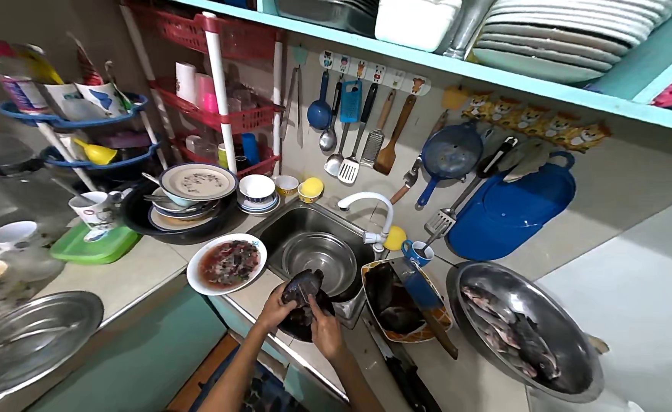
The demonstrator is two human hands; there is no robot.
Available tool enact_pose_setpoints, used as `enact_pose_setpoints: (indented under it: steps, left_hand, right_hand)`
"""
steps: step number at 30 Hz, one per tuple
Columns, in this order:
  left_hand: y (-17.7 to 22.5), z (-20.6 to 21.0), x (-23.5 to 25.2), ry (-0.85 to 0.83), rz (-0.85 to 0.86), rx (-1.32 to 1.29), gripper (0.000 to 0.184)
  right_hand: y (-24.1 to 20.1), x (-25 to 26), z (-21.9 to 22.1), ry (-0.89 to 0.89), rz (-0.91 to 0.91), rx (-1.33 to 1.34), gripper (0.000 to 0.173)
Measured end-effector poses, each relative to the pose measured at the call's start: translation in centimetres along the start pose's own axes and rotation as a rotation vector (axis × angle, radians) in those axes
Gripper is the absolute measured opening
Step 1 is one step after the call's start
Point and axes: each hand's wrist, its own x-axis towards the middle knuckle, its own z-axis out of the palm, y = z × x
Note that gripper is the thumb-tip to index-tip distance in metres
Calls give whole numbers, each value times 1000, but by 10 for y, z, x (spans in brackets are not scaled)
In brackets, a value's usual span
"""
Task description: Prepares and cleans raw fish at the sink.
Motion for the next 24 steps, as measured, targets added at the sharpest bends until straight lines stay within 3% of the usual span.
enact_pose_setpoints:
  steps: [5, 11, 14, 17, 19, 21, 24]
  left_hand:
    - [8, 5, 4, 47, -69, 115, 43]
    - [6, 10, 1, 79, -22, 253, 40]
    - [4, 11, -4, 78, 20, 224, 49]
    - [0, 11, -10, 55, 145, 342, 71]
    - [3, 16, -15, 50, 140, 446, 74]
    - [10, 21, -17, 37, 74, 536, 73]
    - [17, 27, -13, 36, 11, 622, 74]
  right_hand:
    - [4, -16, 30, 31, 68, -7, 61]
    - [11, -17, 35, 81, 98, -21, 60]
    - [17, -8, 30, 75, 22, 28, 60]
    - [36, -1, 22, 104, -119, 329, 57]
    - [45, 4, 16, 143, -161, 473, 55]
    - [41, 1, 3, 124, -108, 339, 56]
    - [20, -5, -12, -76, 57, 11, 59]
